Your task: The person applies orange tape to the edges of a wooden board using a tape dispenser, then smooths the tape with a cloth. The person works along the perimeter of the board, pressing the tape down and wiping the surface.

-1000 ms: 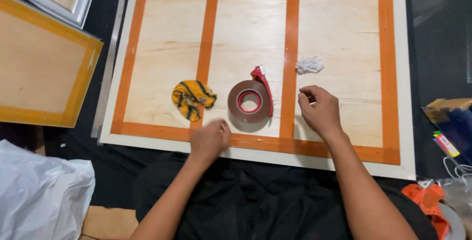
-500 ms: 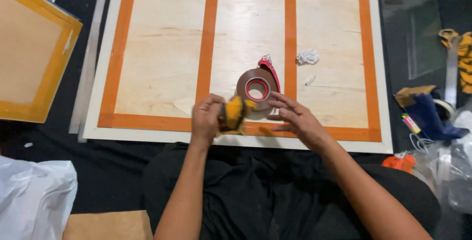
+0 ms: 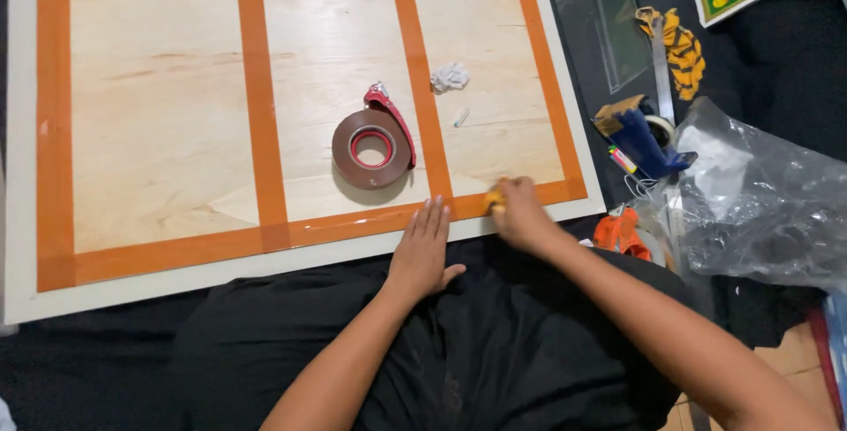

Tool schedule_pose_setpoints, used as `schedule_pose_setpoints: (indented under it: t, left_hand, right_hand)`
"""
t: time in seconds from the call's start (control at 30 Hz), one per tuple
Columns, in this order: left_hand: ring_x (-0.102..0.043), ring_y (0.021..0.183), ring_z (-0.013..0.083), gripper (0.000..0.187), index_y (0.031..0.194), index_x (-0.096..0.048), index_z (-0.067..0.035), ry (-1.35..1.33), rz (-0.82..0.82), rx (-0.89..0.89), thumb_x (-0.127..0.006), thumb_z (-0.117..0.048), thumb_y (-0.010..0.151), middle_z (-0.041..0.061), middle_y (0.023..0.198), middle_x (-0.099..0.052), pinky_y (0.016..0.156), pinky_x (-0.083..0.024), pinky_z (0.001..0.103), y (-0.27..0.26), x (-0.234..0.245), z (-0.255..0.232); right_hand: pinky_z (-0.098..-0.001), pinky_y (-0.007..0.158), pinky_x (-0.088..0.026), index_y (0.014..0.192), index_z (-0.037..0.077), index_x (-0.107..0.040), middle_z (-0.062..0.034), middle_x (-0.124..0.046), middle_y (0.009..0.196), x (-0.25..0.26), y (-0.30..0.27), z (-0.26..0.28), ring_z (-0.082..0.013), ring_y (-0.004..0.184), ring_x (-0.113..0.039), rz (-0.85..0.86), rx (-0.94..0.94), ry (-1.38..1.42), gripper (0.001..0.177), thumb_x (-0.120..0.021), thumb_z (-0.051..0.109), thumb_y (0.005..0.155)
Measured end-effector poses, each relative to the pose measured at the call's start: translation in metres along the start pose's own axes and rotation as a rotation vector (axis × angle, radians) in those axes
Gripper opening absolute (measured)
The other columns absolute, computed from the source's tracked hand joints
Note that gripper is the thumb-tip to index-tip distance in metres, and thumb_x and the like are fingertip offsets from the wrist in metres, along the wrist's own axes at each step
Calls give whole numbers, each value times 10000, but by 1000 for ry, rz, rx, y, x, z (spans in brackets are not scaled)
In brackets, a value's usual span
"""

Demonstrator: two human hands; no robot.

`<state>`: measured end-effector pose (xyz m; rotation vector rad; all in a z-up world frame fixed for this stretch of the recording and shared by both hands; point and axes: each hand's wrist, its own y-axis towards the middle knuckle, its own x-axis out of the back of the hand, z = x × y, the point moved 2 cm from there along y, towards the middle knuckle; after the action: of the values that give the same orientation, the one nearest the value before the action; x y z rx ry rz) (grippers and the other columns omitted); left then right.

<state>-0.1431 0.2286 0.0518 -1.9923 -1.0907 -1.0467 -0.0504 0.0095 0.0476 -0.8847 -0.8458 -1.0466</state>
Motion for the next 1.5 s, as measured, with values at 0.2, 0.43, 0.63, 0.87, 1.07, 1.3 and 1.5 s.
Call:
schedule_pose_setpoints:
  t: [0.2,0.43,0.63,0.87,1.07,1.3,1.5]
  left_hand:
    - [-90,1573,350,1109,1604,-178,32,153,120,36,-749,-554,856,203,1705,-109,1285,-58,469,3,-13,8]
    - [-46,1578,334,1107,1624,-113,3,92,122,47,-741,-499,864,190,1713,-54,1269,-18,472,7,-15,10]
    - [-48,1576,341,1098,1623,-123,9,75,82,20,-742,-494,867,206,1708,-61,1265,-16,479,7,-18,12]
    - [-53,1571,338,1141,1627,-102,-9,160,53,6,-729,-562,851,196,1708,-59,1260,-44,472,7,-36,17]
    - [-46,1570,344,1137,1623,-106,-4,174,49,8,-724,-570,855,203,1706,-60,1261,-36,474,8,-37,18]
    - [-19,1571,349,1118,1621,-92,2,150,93,20,-717,-549,875,209,1706,-32,1257,9,479,9,-33,16]
    - [-17,1568,354,1106,1619,-88,1,182,93,11,-700,-551,882,215,1703,-24,1257,10,486,8,-36,17]
  right_hand:
    - [-420,910,-513,1336,-37,-571,-329,-535,1291,-60,-23,76,-418,1032,-625,-72,622,-747,436,-535,121,931]
    - [-503,859,-515,1467,100,-543,-275,-498,1423,8,-26,20,-383,1205,-572,88,424,-770,552,-565,152,918]
    - [-436,652,-559,1352,74,-594,-163,-557,1038,-7,-7,2,-353,879,-653,46,303,-581,430,-535,97,927]
    - [-373,658,-570,1198,67,-651,-103,-604,971,-6,-2,-53,-278,836,-682,121,425,-675,298,-574,141,919]
    - [-414,833,-592,1231,130,-702,-119,-674,1140,77,-3,-103,-327,992,-724,360,349,-599,319,-672,156,915]
    - [-368,790,-617,1168,346,-720,14,-709,1026,110,4,-225,-256,877,-758,154,57,-856,400,-684,464,788]
    - [-364,811,-595,1313,313,-669,-22,-675,1074,52,-7,-180,-283,994,-710,115,304,-620,502,-709,321,813]
